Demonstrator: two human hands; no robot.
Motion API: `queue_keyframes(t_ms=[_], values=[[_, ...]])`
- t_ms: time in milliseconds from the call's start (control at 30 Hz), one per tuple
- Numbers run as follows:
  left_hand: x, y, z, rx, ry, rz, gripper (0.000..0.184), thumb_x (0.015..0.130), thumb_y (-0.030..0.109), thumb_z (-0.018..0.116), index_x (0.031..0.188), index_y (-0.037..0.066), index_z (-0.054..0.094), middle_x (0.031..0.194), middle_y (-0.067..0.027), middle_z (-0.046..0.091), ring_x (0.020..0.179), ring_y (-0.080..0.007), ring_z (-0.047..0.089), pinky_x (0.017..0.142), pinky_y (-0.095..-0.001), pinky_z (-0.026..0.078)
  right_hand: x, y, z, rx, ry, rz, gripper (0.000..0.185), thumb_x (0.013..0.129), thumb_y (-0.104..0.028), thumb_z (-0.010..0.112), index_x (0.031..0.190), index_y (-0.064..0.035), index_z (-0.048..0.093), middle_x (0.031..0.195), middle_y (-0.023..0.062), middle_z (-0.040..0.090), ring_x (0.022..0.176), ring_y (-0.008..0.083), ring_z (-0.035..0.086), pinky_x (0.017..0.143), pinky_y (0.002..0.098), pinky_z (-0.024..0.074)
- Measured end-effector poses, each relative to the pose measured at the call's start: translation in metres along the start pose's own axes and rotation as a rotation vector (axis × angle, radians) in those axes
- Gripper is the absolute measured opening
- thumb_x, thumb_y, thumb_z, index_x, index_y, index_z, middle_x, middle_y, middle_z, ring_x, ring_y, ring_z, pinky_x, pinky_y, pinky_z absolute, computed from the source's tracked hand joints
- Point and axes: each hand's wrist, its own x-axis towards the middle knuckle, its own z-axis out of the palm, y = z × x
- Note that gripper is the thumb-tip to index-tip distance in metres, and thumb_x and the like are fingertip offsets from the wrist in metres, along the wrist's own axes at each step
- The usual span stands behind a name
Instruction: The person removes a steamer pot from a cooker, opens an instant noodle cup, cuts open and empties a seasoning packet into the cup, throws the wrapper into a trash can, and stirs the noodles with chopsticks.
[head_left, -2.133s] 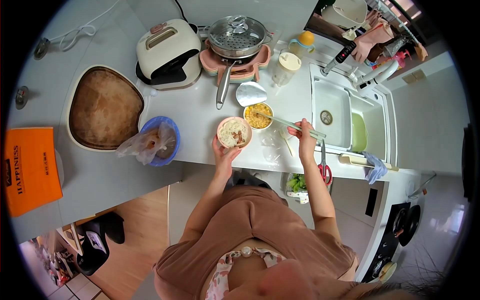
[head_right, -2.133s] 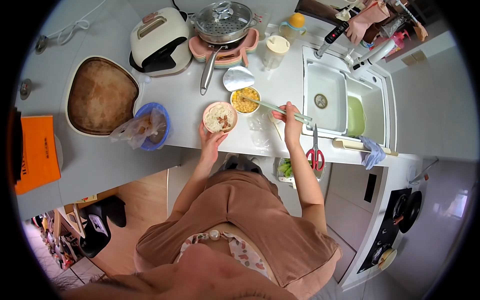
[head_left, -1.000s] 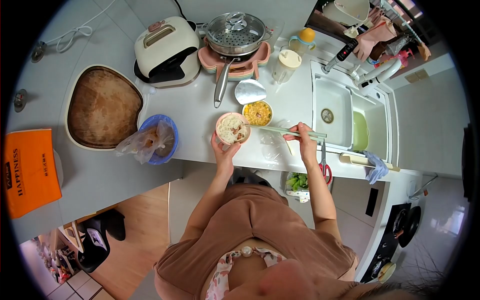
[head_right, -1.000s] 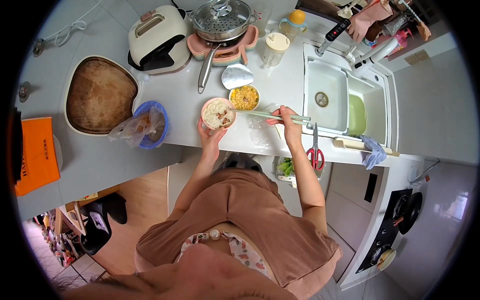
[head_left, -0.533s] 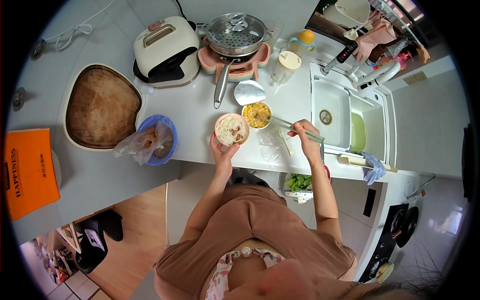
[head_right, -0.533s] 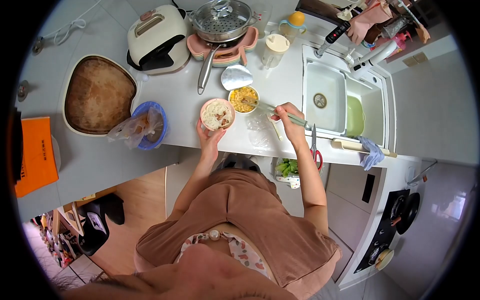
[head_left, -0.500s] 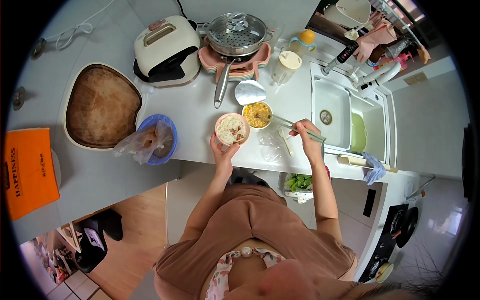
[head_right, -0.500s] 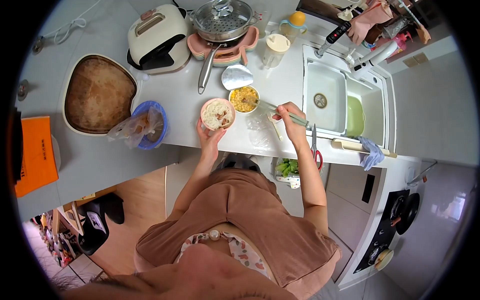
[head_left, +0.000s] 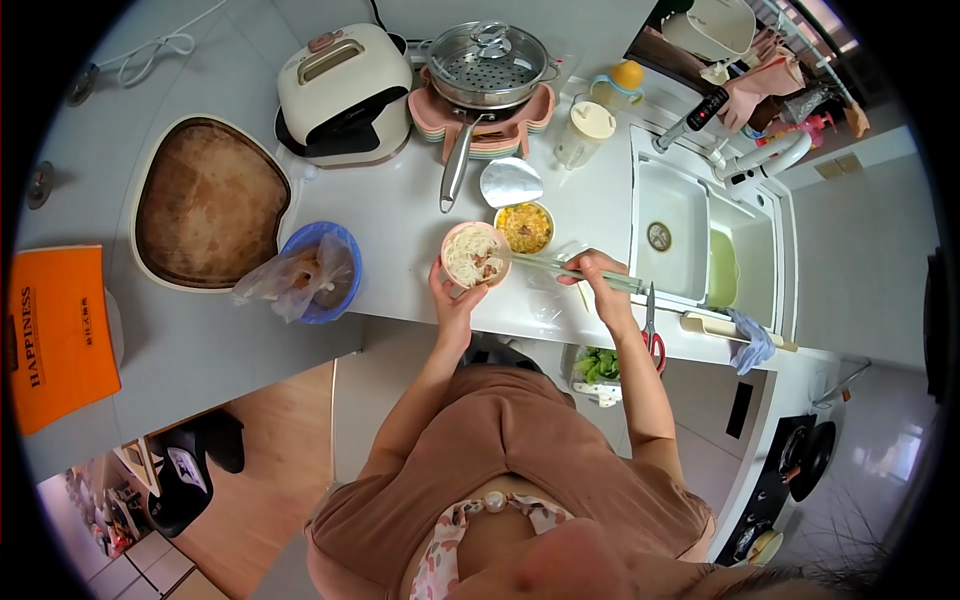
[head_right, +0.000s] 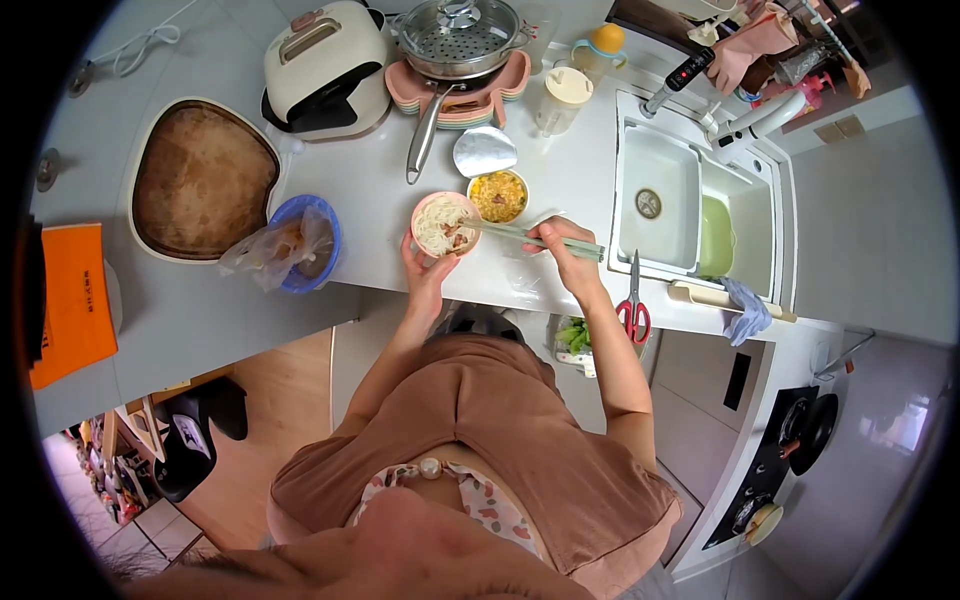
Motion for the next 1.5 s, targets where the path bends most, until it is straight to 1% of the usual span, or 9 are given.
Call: queue_keyframes(t_ms=[267, 500, 633, 867, 967, 1100, 1267, 1367, 1500], values=[[-0.001, 0.001, 0.001, -0.009, -0.011, -0.019, 0.087, 0.071, -0.004, 0.068, 0.138, 0.015, 0.016, 0.129, -0.0134, 0.036, 0.118, -0.0224, 0.043, 0.093, -0.0338, 0.045, 0.005, 0.005, 0.006, 0.067, 0.039, 0.055, 0.037, 0.094, -0.026, 0.048, 0.083, 0.0063, 0.061, 0.081, 0.0121, 0.062, 0.071, 0.0206, 0.066, 0.069, 0.0278, 0.0495], [0.000, -0.002, -0.004, 0.012, -0.006, -0.007, 0.088, 0.071, -0.003, 0.069, 0.138, 0.013, 0.016, 0.129, -0.0131, 0.036, 0.117, -0.0225, 0.044, 0.092, -0.0340, 0.046, 0.007, 0.005, -0.016, 0.184, 0.195, 0.061, 0.034, 0.095, -0.025, 0.046, 0.084, 0.0050, 0.060, 0.077, 0.0119, 0.063, 0.067, 0.0196, 0.065, 0.068, 0.0287, 0.0501], [0.000, -0.005, -0.005, 0.015, -0.001, 0.006, 0.087, 0.071, -0.003, 0.069, 0.138, 0.013, 0.016, 0.127, -0.0122, 0.037, 0.117, -0.0229, 0.044, 0.091, -0.0340, 0.046, 0.012, 0.005, -0.020, -0.037, 0.191, 0.029, 0.035, 0.095, -0.029, 0.047, 0.085, 0.0031, 0.060, 0.076, 0.0100, 0.063, 0.069, 0.0159, 0.063, 0.069, 0.0265, 0.0477], [-0.002, -0.003, -0.004, -0.001, -0.009, -0.001, 0.086, 0.071, -0.005, 0.068, 0.138, 0.015, 0.017, 0.128, -0.0134, 0.036, 0.117, -0.0230, 0.045, 0.092, -0.0343, 0.047, 0.008, -0.004, -0.027, -0.013, 0.242, 0.004, 0.041, 0.094, -0.033, 0.047, 0.083, 0.0042, 0.060, 0.077, 0.0103, 0.062, 0.069, 0.0176, 0.062, 0.070, 0.0287, 0.0475], [-0.002, -0.002, -0.003, -0.023, -0.006, -0.009, 0.087, 0.071, -0.006, 0.068, 0.138, 0.015, 0.016, 0.130, -0.0140, 0.035, 0.117, -0.0231, 0.045, 0.093, -0.0346, 0.046, 0.002, -0.010, -0.021, 0.096, 0.159, -0.040, 0.042, 0.094, -0.033, 0.046, 0.085, 0.0057, 0.061, 0.078, 0.0109, 0.062, 0.069, 0.0199, 0.062, 0.071, 0.0310, 0.0481], [-0.001, -0.003, -0.003, -0.012, -0.006, -0.008, 0.088, 0.071, -0.006, 0.068, 0.139, 0.015, 0.014, 0.130, -0.0138, 0.034, 0.117, -0.0233, 0.045, 0.094, -0.0347, 0.046, 0.002, -0.011, -0.006, -0.021, -0.065, -0.100, 0.042, 0.094, -0.030, 0.046, 0.083, 0.0067, 0.062, 0.079, 0.0126, 0.062, 0.072, 0.0205, 0.061, 0.072, 0.0318, 0.0468], [0.000, -0.003, -0.003, 0.003, 0.000, -0.016, 0.089, 0.071, -0.005, 0.068, 0.139, 0.015, 0.014, 0.130, -0.0136, 0.034, 0.117, -0.0234, 0.045, 0.094, -0.0347, 0.046, 0.000, -0.008, 0.005, -0.023, -0.129, -0.049, 0.037, 0.094, -0.026, 0.046, 0.082, 0.0050, 0.063, 0.076, 0.0109, 0.063, 0.074, 0.0184, 0.059, 0.072, 0.0296, 0.0452], [-0.001, -0.003, -0.002, -0.012, -0.005, -0.011, 0.089, 0.071, -0.004, 0.068, 0.139, 0.015, 0.014, 0.130, -0.0134, 0.035, 0.117, -0.0231, 0.046, 0.094, -0.0345, 0.046, 0.003, -0.010, 0.008, -0.135, -0.137, -0.119, 0.036, 0.094, -0.025, 0.046, 0.082, 0.0049, 0.063, 0.075, 0.0104, 0.064, 0.073, 0.0179, 0.060, 0.072, 0.0295, 0.0453], [-0.001, -0.002, -0.002, 0.000, -0.020, -0.004, 0.089, 0.072, -0.003, 0.068, 0.139, 0.015, 0.014, 0.129, -0.0133, 0.036, 0.116, -0.0223, 0.045, 0.093, -0.0344, 0.046, 0.004, -0.009, 0.012, -0.082, -0.121, -0.044, 0.037, 0.094, -0.025, 0.046, 0.081, 0.0051, 0.063, 0.074, 0.0100, 0.064, 0.071, 0.0177, 0.060, 0.072, 0.0289, 0.0450]])
